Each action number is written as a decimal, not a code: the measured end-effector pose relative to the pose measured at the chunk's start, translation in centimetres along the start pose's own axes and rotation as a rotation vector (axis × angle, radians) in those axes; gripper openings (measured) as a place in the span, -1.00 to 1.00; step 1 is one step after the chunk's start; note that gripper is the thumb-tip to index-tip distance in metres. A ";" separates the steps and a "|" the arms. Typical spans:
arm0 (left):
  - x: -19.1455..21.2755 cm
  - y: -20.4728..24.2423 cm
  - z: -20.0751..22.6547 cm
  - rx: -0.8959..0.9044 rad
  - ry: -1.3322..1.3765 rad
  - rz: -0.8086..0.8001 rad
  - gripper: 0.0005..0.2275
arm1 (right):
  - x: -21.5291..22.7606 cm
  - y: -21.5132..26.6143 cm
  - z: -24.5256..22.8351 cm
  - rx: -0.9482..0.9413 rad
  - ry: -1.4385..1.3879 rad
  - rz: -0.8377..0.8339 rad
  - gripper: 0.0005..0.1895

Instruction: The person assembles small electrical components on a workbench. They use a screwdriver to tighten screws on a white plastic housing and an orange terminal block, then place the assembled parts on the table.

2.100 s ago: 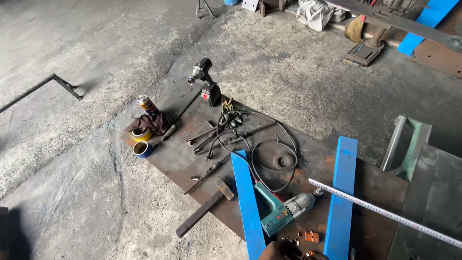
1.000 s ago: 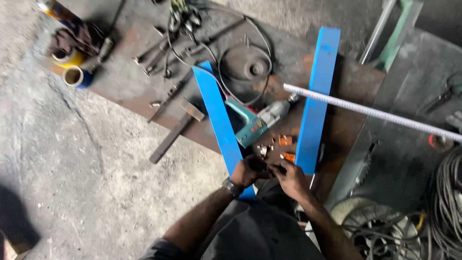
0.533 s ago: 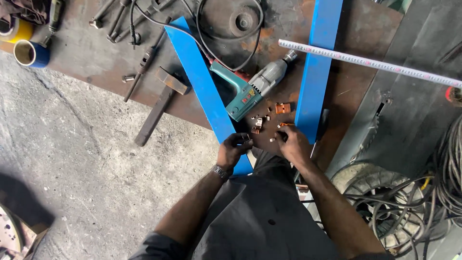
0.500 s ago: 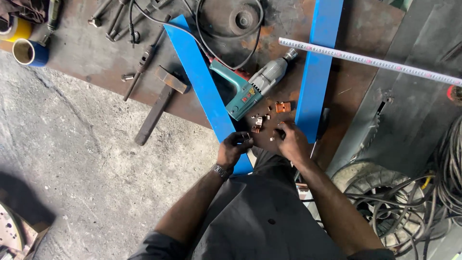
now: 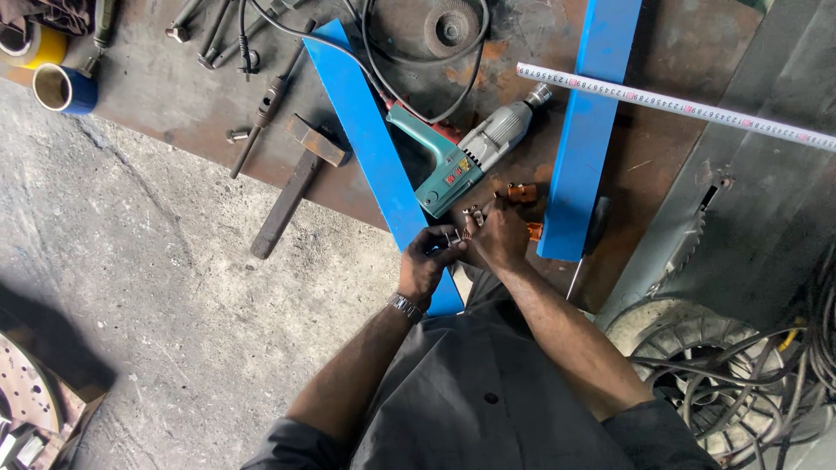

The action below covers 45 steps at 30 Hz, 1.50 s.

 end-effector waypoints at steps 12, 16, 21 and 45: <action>-1.2 -0.2 0.6 -0.014 -0.101 -0.023 -0.64 | 5.0 3.0 3.3 -0.238 -1.356 -0.298 -0.65; -2.0 0.1 0.7 -0.020 -0.083 -0.062 -0.65 | 6.6 4.6 3.7 -0.149 -1.518 -0.335 -0.65; -2.7 0.7 1.4 -0.059 -0.133 -0.069 -0.66 | 7.0 6.0 4.7 -0.163 -1.534 -0.336 -0.69; -4.4 2.1 0.4 0.047 0.214 -0.063 -0.75 | 13.4 10.0 -3.0 0.239 -0.585 0.257 -0.63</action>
Point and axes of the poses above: each hand's wrist, its own y-axis away from the middle knuckle, its own x-axis out of the back of the hand, z = x × y, the point moved 8 cm from there along -y, towards the middle knuckle, and after that the axes turned 4 degrees about z, right-handed, at the moved point
